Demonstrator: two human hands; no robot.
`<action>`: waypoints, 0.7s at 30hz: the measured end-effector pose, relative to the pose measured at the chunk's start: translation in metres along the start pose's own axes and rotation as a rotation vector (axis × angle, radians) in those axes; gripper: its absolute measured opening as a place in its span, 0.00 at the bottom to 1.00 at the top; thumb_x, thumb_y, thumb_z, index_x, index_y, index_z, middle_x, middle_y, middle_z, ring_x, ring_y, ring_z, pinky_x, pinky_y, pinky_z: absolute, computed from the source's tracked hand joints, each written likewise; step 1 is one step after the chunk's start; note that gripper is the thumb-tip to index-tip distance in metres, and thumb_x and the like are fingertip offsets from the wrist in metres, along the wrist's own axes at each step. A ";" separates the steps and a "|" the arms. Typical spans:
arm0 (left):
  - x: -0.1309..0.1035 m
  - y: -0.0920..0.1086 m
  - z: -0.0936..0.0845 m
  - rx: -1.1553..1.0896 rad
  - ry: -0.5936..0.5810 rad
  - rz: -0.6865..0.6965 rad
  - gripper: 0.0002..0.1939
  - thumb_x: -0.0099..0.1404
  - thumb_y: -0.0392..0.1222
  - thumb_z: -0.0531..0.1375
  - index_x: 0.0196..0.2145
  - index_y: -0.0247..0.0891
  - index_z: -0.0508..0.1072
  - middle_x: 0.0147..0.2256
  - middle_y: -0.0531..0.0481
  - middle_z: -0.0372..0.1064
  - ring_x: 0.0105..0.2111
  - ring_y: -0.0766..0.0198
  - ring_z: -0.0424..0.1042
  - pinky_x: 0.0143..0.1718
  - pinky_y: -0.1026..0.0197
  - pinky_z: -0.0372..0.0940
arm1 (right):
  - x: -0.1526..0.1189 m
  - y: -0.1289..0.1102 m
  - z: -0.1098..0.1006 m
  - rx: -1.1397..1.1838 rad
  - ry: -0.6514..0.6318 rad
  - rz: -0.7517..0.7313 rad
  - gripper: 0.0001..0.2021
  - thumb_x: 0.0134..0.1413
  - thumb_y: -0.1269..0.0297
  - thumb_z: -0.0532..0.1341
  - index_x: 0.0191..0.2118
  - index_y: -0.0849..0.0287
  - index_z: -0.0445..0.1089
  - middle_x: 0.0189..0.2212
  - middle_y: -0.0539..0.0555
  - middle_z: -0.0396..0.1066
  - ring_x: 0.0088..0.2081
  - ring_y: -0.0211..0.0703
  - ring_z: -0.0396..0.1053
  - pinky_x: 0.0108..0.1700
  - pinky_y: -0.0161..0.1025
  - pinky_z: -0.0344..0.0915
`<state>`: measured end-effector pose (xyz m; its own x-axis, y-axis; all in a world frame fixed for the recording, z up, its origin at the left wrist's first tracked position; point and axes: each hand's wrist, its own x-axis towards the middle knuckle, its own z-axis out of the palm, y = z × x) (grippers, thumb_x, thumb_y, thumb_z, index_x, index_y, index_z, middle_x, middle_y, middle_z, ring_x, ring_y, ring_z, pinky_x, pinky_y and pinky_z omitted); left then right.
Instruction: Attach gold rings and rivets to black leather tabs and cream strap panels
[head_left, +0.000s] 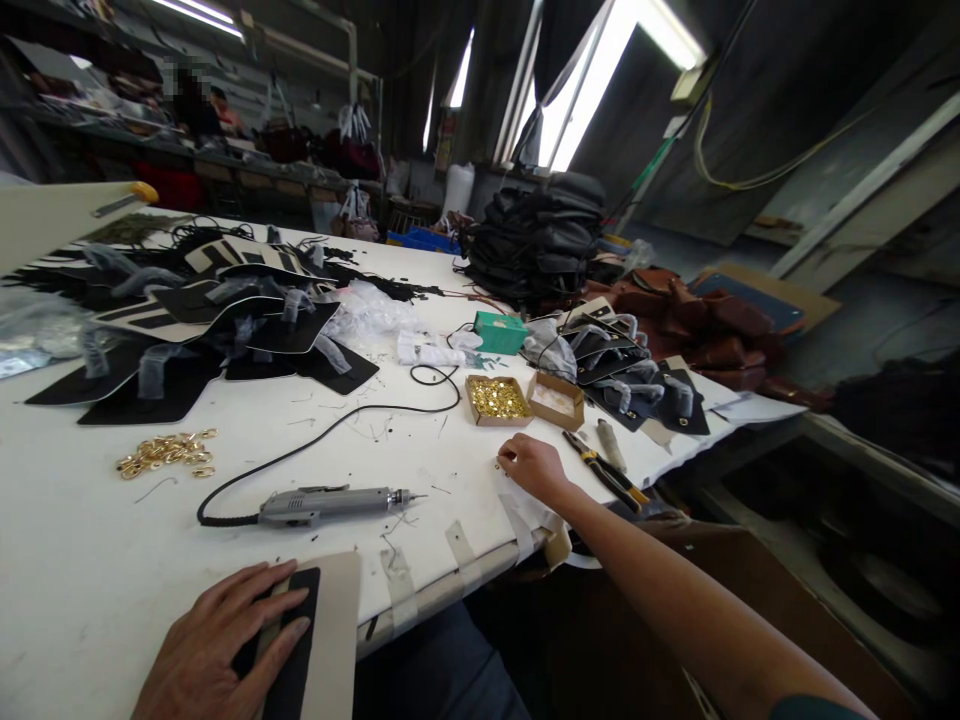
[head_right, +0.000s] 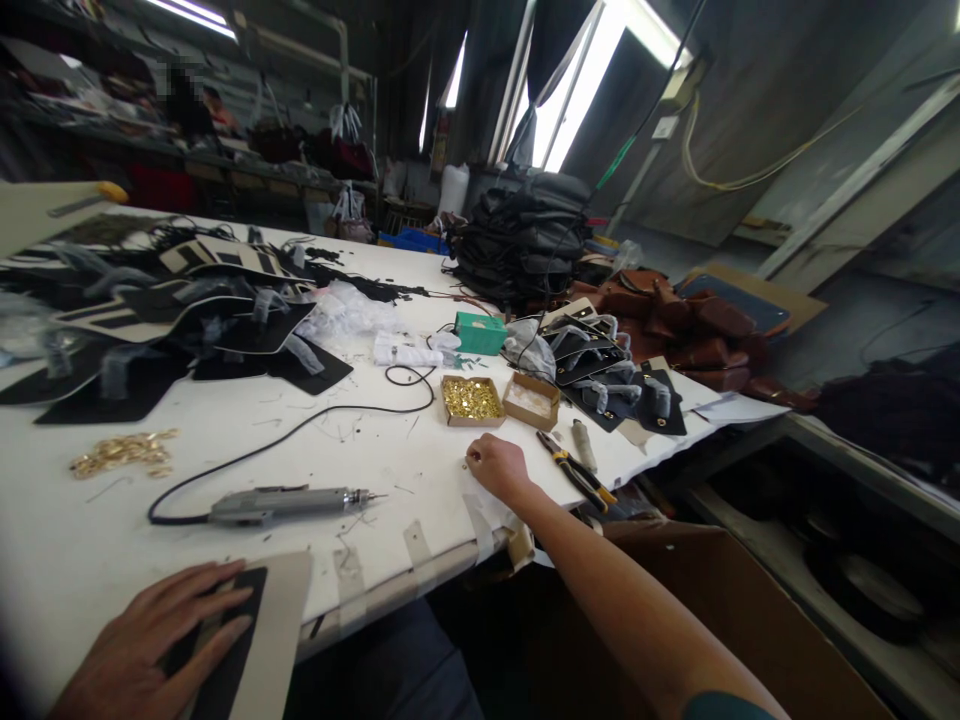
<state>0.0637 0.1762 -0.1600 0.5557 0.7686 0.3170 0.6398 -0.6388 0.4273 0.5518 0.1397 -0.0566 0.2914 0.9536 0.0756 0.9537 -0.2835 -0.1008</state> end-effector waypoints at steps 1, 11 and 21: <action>0.000 0.000 0.000 -0.004 0.005 0.002 0.17 0.69 0.62 0.60 0.49 0.59 0.81 0.59 0.54 0.75 0.63 0.45 0.66 0.61 0.35 0.66 | -0.002 0.000 -0.001 0.006 -0.005 -0.006 0.08 0.60 0.66 0.63 0.36 0.52 0.82 0.38 0.50 0.81 0.39 0.41 0.75 0.39 0.35 0.62; -0.003 -0.011 0.004 0.027 0.017 0.053 0.19 0.67 0.64 0.62 0.49 0.56 0.82 0.58 0.52 0.76 0.62 0.45 0.68 0.61 0.38 0.67 | 0.032 0.026 -0.030 0.004 0.058 0.128 0.14 0.68 0.61 0.57 0.48 0.54 0.81 0.45 0.54 0.82 0.46 0.46 0.76 0.47 0.37 0.66; 0.003 -0.017 0.007 0.016 0.105 0.184 0.16 0.66 0.59 0.65 0.48 0.56 0.82 0.56 0.53 0.78 0.58 0.47 0.74 0.55 0.46 0.75 | 0.135 0.015 -0.020 -0.046 -0.238 0.216 0.18 0.69 0.54 0.64 0.56 0.59 0.73 0.54 0.59 0.74 0.51 0.49 0.75 0.53 0.52 0.74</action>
<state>0.0579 0.1890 -0.1724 0.6064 0.6376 0.4751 0.5414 -0.7687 0.3406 0.6068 0.2620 -0.0278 0.4667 0.8666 -0.1769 0.8758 -0.4806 -0.0441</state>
